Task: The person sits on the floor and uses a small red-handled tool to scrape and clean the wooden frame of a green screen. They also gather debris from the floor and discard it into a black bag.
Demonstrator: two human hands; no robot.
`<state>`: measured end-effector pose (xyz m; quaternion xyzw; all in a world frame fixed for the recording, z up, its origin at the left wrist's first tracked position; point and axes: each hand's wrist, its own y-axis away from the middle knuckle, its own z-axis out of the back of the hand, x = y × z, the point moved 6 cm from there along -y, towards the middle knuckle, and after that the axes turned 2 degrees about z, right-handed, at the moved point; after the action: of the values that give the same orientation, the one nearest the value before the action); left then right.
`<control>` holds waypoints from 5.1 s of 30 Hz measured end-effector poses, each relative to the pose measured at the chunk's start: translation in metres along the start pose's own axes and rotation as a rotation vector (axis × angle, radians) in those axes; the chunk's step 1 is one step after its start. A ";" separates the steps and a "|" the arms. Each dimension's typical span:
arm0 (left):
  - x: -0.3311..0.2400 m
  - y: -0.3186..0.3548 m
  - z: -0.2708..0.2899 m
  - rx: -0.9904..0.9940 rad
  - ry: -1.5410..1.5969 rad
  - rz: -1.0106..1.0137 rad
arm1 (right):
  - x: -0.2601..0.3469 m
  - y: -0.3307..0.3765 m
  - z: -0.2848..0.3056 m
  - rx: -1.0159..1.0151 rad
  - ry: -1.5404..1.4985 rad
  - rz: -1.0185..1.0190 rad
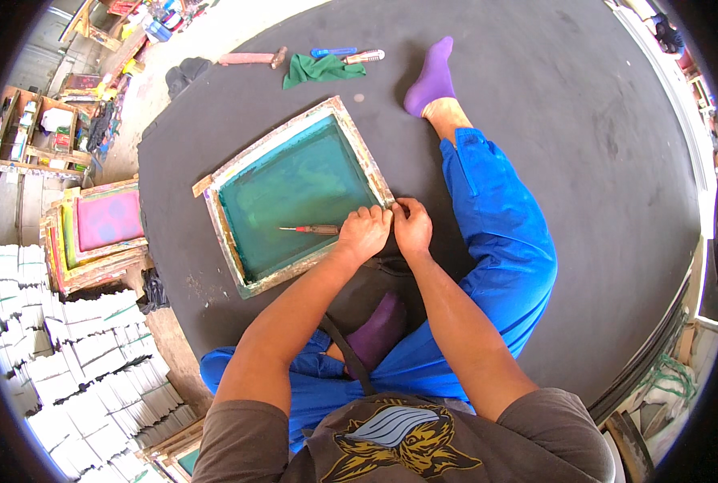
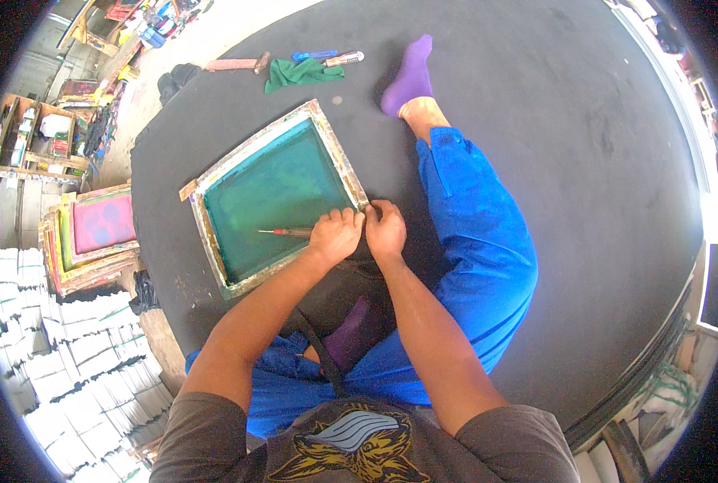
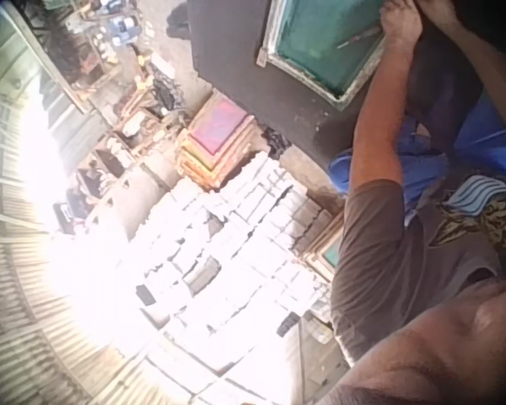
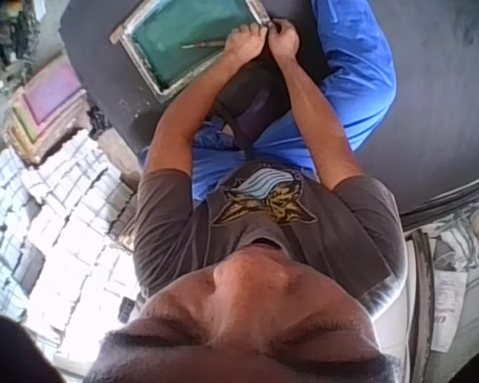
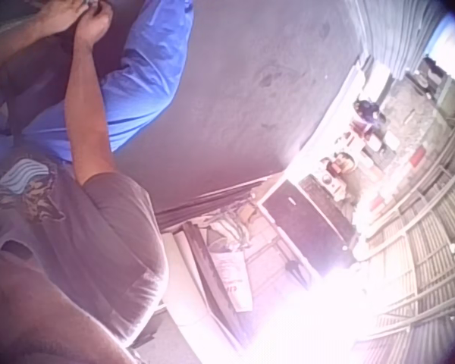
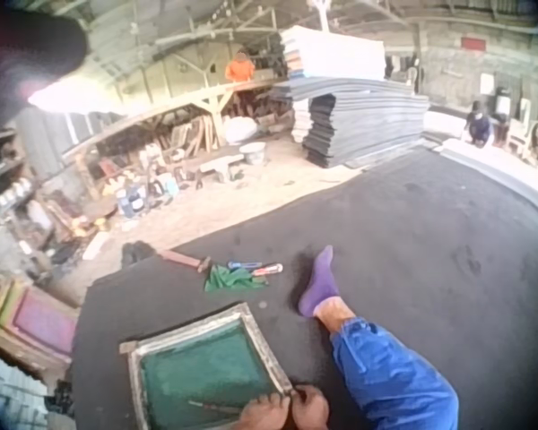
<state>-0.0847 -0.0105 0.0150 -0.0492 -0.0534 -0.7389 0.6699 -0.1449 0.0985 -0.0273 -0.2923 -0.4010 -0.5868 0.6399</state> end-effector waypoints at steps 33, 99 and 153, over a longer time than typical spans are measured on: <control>0.016 -0.008 0.004 0.239 0.354 -0.058 | 0.008 0.003 0.006 -0.037 0.031 0.107; 0.030 0.060 -0.002 -0.417 0.570 0.398 | 0.011 0.008 0.002 0.012 0.149 0.173; 0.130 0.209 0.005 -0.403 0.709 0.701 | 0.112 0.080 -0.085 0.631 0.314 1.213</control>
<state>0.1108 -0.1584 0.0416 0.0606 0.3386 -0.4381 0.8305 -0.0529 -0.0201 0.0328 -0.1764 -0.2210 -0.0169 0.9590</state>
